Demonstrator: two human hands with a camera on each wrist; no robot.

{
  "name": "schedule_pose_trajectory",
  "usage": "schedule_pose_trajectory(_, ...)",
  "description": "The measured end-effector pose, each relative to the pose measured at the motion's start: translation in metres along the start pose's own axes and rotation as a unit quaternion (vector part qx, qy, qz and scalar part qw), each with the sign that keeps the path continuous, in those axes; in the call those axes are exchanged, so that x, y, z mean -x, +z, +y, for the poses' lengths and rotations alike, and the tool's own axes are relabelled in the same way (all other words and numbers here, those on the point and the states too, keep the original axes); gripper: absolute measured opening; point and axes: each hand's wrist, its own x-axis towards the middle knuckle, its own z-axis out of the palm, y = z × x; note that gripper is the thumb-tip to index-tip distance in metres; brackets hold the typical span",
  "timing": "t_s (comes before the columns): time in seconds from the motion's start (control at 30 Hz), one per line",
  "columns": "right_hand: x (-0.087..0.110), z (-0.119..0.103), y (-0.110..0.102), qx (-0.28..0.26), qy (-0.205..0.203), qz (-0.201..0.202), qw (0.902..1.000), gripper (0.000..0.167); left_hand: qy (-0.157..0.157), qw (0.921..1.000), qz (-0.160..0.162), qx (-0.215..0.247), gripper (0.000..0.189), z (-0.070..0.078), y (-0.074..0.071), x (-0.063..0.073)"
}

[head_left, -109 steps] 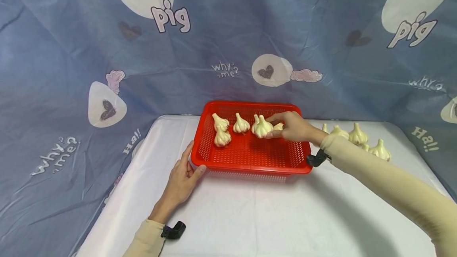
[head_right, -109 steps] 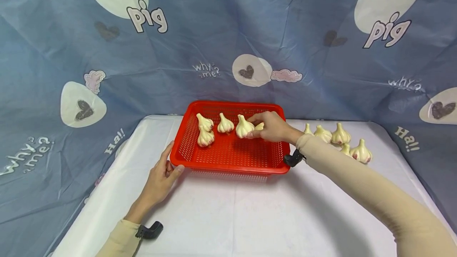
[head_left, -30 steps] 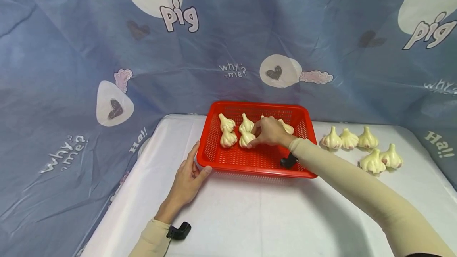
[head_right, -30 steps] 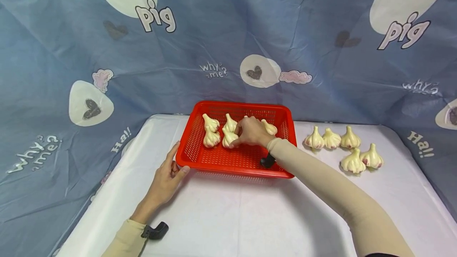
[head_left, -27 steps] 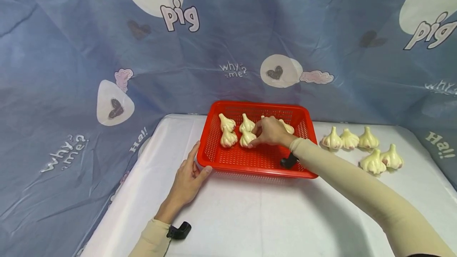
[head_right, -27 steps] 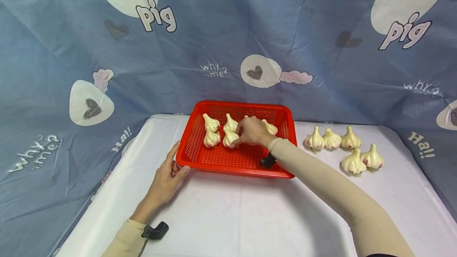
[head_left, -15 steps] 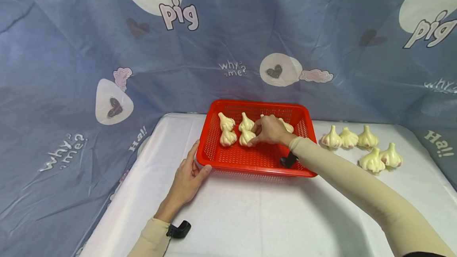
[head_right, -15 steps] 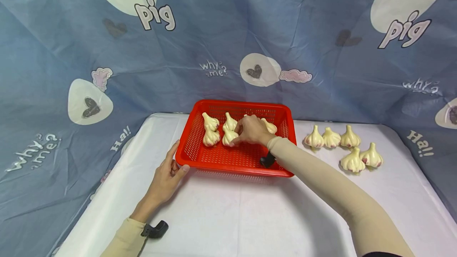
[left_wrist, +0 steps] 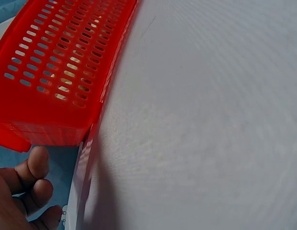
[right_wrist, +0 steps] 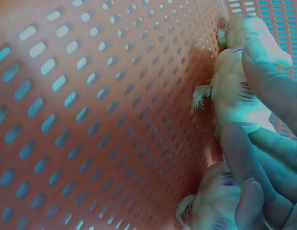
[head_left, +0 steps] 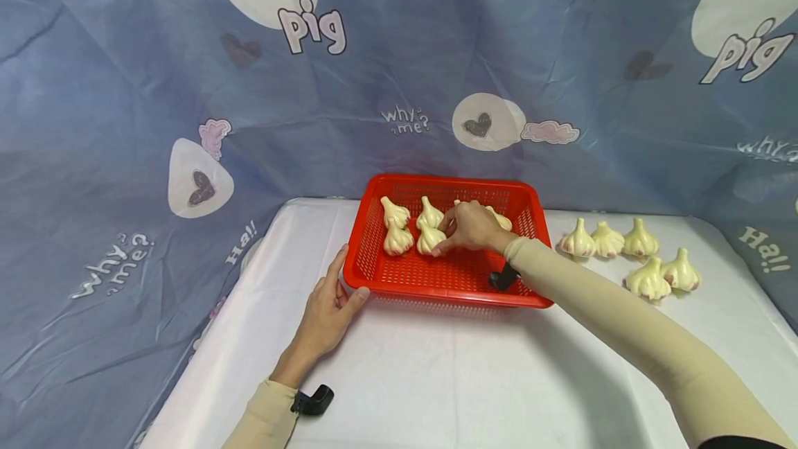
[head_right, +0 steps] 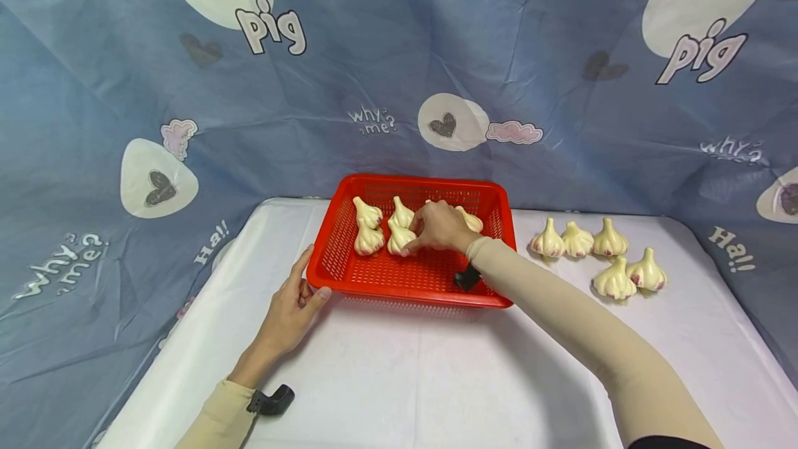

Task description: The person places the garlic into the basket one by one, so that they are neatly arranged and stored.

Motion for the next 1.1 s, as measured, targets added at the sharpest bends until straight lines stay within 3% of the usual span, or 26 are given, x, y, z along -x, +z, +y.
schedule_pose_trajectory(0.33,0.005,0.003,-0.011,-0.026,-0.002,-0.011,0.9996,0.047,-0.006,1.0,-0.008,0.0,0.088,0.002,-0.001,0.001)
schedule_pose_trajectory(0.6,0.021,0.004,-0.045,-0.048,0.014,0.012,0.9987,0.05,-0.011,0.9999,-0.006,-0.009,0.086,0.006,-0.004,0.001)
schedule_pose_trajectory(0.93,0.076,0.04,-0.115,0.004,0.005,0.066,0.9978,0.042,-0.031,0.9992,-0.025,-0.007,0.087,0.007,-0.006,0.003)
schedule_pose_trajectory(1.1,0.111,0.067,-0.144,0.02,0.062,0.086,0.9942,0.039,-0.025,0.9994,-0.021,-0.008,0.087,0.008,-0.007,0.002)
